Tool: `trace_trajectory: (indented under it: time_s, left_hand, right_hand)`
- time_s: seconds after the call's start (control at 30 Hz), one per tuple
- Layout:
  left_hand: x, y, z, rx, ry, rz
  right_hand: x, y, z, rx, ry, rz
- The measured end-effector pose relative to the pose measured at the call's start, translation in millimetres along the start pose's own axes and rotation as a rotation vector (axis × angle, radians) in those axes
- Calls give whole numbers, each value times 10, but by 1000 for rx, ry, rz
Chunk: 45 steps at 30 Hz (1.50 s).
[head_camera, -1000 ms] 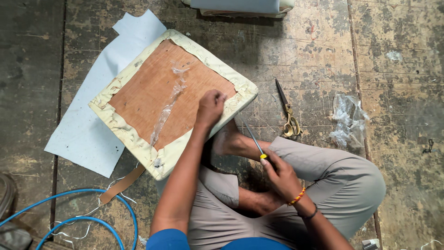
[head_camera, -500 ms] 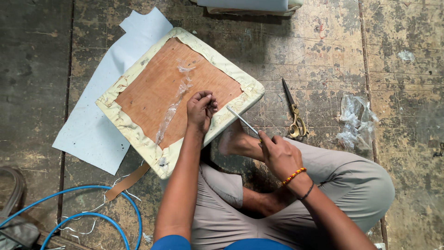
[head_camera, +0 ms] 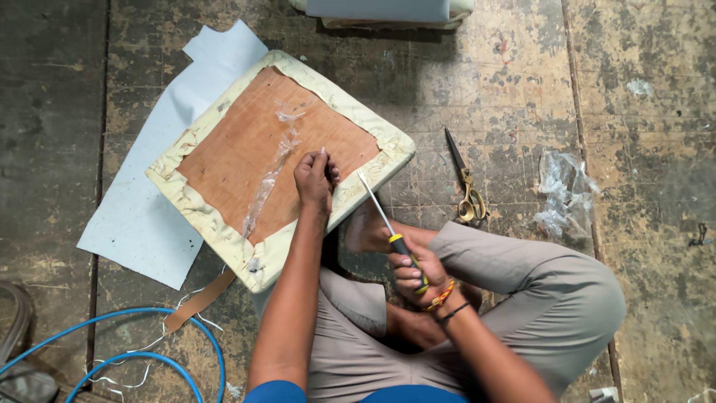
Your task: The person sits on the floor and uses a screwdriver to pry and peel off the old fabric and plastic wrap from the edges of a square cushion base. The person works along the perimeter, removing material piece by piece.
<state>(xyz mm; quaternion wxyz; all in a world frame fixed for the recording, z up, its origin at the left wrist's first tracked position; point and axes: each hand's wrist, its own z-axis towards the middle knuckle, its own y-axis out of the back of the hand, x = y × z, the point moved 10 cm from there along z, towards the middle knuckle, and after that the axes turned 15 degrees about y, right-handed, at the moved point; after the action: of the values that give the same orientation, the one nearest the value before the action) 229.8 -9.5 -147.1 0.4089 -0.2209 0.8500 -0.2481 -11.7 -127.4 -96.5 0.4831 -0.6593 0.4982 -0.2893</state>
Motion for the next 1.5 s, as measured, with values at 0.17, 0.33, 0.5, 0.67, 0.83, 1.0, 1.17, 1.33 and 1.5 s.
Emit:
trace_trajectory:
  time_s: [0.17, 0.33, 0.5, 0.67, 0.83, 1.0, 1.17, 1.33, 1.5]
  left_hand:
    - [-71, -49, -2, -26, 3, 116]
    - [-96, -315, -67, -46, 35, 530]
    - [125, -629, -255, 169, 244, 553]
    - [-36, -625, -353, 17, 44, 792]
    - [-193, -442, -303, -225, -90, 808]
    - [16, -361, -131, -106, 80, 431]
    - [98, -315, -68, -111, 87, 421]
    - [116, -313, -65, -114, 51, 442]
    - [163, -282, -57, -109, 86, 410]
  right_hand:
    - [61, 16, 12, -100, 104, -294]
    - [208, -384, -135, -95, 166, -592]
    - [287, -531, -210, -212, 152, -867]
    - [417, -613, -321, -182, 245, -1276]
    - [660, -1331, -672, 119, 834, -2451]
    - [1019, -1413, -694, -261, 797, -2923]
    - [1088, -1448, -547, -262, 757, -2924]
    - [1074, -1434, -552, -234, 777, -2903]
    - [1183, -1197, -447, -243, 729, -2889]
